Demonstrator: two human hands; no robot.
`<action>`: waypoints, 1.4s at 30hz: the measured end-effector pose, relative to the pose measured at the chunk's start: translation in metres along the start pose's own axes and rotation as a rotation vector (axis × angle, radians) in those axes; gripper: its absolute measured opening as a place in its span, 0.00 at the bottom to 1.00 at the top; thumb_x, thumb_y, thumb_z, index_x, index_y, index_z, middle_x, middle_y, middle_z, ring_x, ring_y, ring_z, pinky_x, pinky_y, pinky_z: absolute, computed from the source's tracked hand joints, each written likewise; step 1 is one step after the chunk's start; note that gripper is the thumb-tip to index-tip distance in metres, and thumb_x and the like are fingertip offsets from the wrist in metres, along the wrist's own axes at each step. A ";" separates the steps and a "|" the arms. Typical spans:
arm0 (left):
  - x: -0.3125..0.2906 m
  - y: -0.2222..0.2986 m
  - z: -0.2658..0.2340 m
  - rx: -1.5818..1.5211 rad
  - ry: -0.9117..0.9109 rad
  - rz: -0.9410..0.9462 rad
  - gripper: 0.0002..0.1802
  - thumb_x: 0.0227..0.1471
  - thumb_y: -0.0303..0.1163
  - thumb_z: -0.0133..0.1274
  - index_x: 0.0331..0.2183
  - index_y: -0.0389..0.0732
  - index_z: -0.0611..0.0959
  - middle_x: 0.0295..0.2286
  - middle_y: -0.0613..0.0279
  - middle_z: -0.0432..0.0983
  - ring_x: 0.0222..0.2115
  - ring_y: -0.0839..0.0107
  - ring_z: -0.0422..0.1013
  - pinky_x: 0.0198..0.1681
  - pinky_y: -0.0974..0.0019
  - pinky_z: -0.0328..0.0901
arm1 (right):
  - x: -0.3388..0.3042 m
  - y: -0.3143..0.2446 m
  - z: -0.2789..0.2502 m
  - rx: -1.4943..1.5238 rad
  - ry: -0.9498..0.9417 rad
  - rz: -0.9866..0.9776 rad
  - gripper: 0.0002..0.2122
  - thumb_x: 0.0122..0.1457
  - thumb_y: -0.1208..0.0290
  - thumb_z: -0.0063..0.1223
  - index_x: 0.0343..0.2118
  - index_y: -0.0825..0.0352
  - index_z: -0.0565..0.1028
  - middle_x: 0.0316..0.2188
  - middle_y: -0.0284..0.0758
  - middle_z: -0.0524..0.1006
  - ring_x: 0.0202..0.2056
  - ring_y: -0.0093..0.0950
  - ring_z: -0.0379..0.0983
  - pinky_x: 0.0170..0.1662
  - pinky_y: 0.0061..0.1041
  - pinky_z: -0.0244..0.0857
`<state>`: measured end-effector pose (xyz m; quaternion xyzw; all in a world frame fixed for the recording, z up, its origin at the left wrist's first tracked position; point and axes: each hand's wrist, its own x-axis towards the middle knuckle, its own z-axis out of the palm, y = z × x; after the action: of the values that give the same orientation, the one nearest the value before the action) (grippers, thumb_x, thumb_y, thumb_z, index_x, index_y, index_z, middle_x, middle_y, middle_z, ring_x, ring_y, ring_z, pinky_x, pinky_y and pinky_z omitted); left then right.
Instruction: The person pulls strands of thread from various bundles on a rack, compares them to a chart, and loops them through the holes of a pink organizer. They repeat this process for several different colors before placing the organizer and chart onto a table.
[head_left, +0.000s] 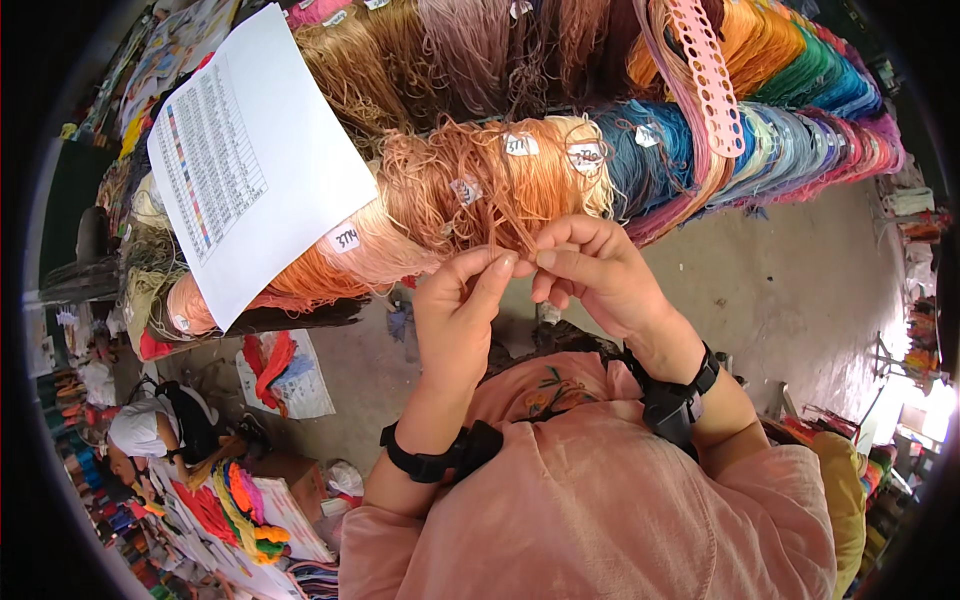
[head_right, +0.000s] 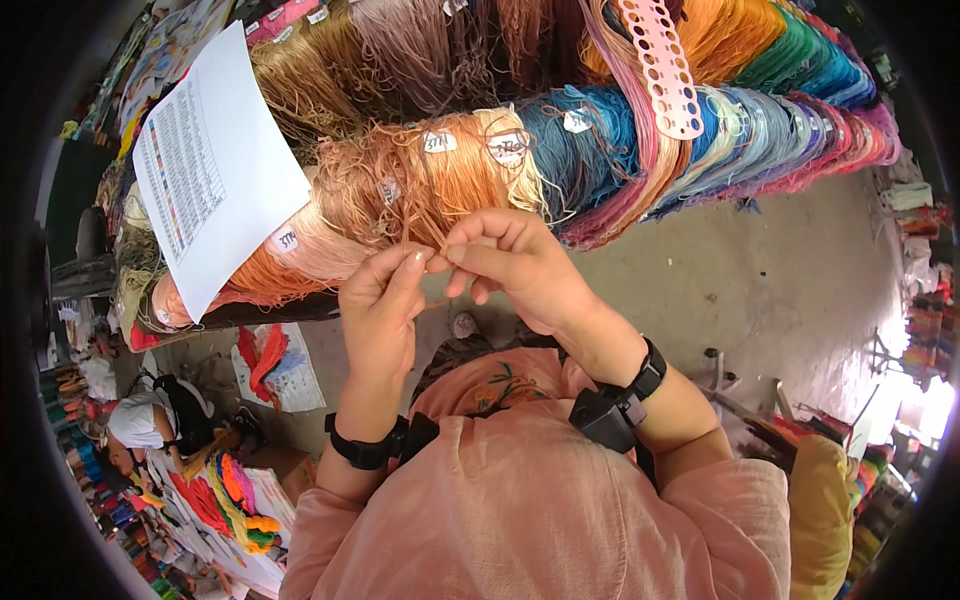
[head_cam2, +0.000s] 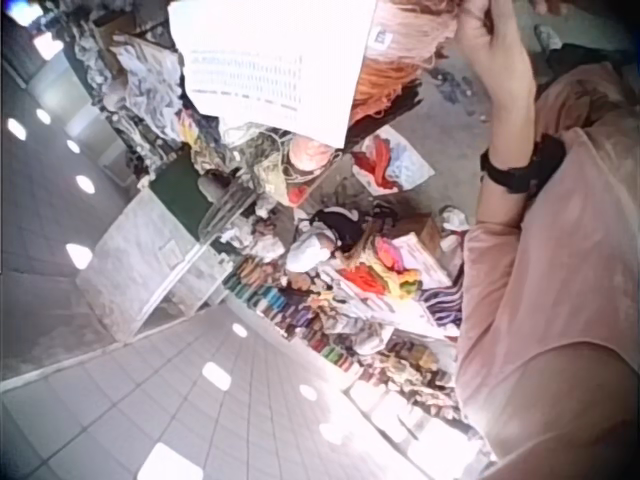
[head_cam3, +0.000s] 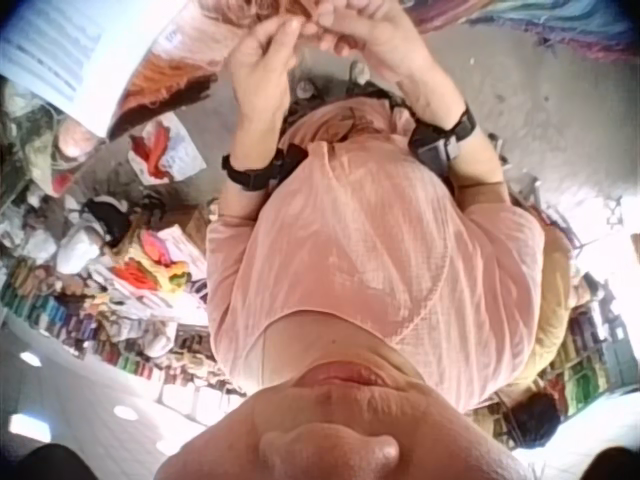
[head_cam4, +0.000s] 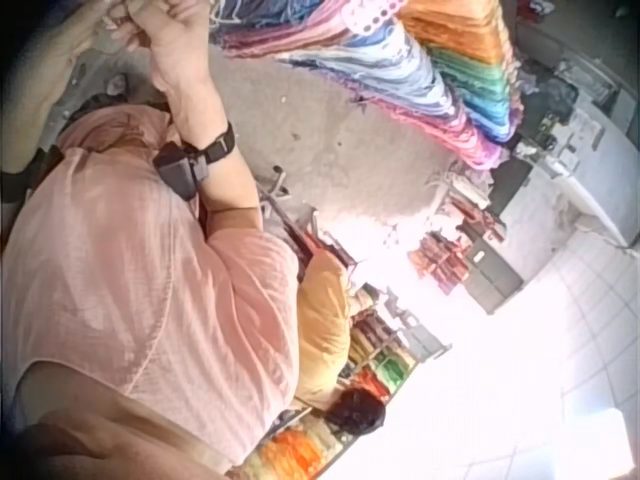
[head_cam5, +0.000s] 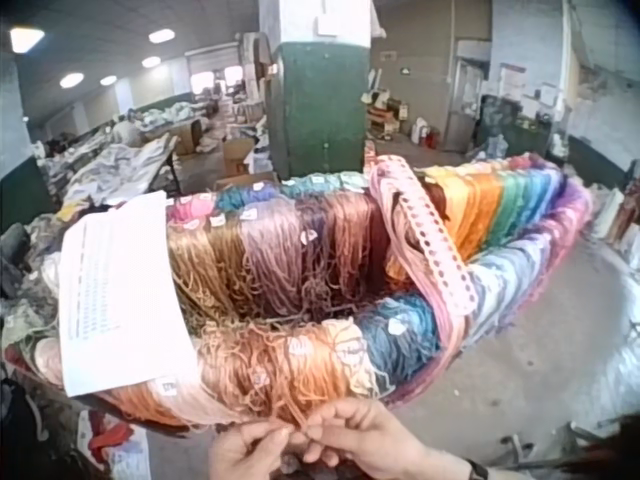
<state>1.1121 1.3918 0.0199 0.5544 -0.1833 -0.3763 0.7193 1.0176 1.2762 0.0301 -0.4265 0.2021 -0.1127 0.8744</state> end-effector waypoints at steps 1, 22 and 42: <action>-0.001 0.002 0.000 0.020 0.008 0.031 0.07 0.46 0.27 0.45 0.30 0.35 0.74 0.21 0.66 0.71 0.12 0.89 0.51 0.14 0.83 0.46 | 0.000 0.000 -0.001 -0.001 -0.001 0.002 0.03 0.48 0.77 0.45 0.26 0.68 0.69 0.24 0.32 0.73 0.21 0.15 0.67 0.20 0.10 0.58; 0.002 0.005 0.007 -0.186 -0.003 -0.146 0.09 0.43 0.29 0.49 0.27 0.34 0.76 0.17 0.70 0.68 0.12 0.89 0.49 0.13 0.84 0.43 | 0.005 0.004 -0.001 -0.085 -0.024 -0.024 0.03 0.44 0.79 0.50 0.24 0.69 0.73 0.19 0.32 0.73 0.18 0.15 0.66 0.19 0.11 0.58; -0.007 0.013 0.005 -0.315 0.094 0.039 0.06 0.50 0.30 0.39 0.29 0.38 0.65 0.17 0.70 0.61 0.12 0.87 0.48 0.15 0.83 0.45 | 0.002 -0.010 -0.033 -0.378 0.150 -0.252 0.02 0.46 0.79 0.45 0.22 0.70 0.70 0.23 0.32 0.73 0.21 0.17 0.68 0.21 0.11 0.58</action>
<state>1.1083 1.3955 0.0346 0.4481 -0.0991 -0.3600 0.8123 1.0040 1.2458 0.0191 -0.5950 0.2293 -0.2123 0.7405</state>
